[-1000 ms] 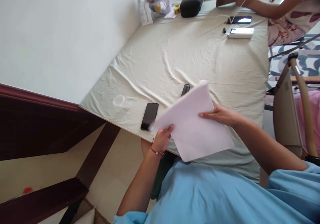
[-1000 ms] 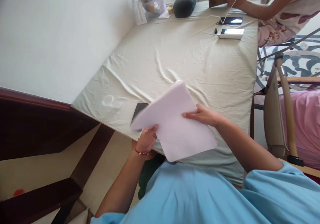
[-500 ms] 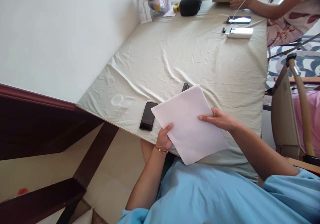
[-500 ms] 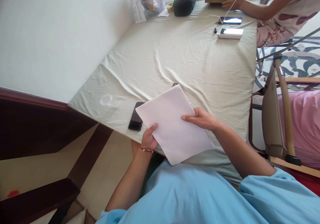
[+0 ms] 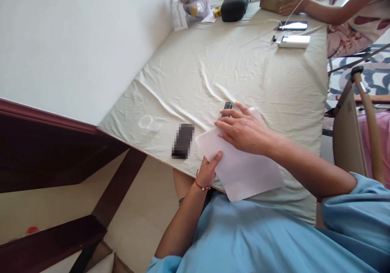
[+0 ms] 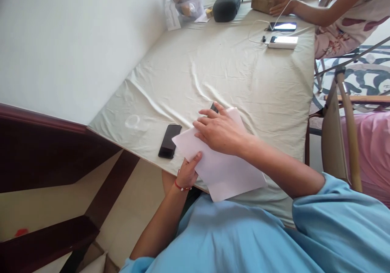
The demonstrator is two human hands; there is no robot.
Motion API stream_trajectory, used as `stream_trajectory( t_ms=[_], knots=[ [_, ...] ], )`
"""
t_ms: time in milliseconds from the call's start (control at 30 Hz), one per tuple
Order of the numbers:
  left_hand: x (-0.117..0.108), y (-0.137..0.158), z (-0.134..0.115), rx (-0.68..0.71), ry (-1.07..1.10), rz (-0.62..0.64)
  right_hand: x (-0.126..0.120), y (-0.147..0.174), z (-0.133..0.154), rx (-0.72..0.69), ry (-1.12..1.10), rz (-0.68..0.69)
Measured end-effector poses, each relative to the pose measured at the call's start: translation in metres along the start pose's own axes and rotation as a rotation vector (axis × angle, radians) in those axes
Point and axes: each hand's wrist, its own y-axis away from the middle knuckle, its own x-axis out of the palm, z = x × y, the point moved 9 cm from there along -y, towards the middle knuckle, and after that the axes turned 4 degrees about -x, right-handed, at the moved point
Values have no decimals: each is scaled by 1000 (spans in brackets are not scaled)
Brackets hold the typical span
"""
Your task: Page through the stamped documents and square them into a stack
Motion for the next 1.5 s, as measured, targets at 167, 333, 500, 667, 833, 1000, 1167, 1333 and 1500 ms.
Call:
stream_trajectory(
  t_ms=[167, 333, 500, 667, 833, 1000, 1167, 1333, 1500],
  knots=[
    [12, 2, -2, -9, -25, 88, 6, -5, 5, -22, 11, 37],
    [11, -1, 2, 17, -27, 42, 26, -6, 15, -76, -19, 211],
    [5, -3, 3, 46, -50, -6, 26, -10, 15, -88, -44, 258],
    [-15, 2, -21, 159, 42, -113, -25, 23, -62, 228, -129, -244],
    [-25, -3, -30, 207, 114, -152, 42, 77, -108, 558, -1022, -142],
    [-16, -11, -14, 115, 9, -86, 90, 98, -84, 800, -1396, 12],
    [-22, -14, -23, 166, 10, -132, 79, 88, -84, 754, -1320, 42],
    [-38, -20, -35, 228, 133, -221, 85, 94, -76, 692, -1328, 134],
    [-50, -27, -34, 220, 145, -285, 105, 115, -71, 790, -1350, 161]
  ],
)
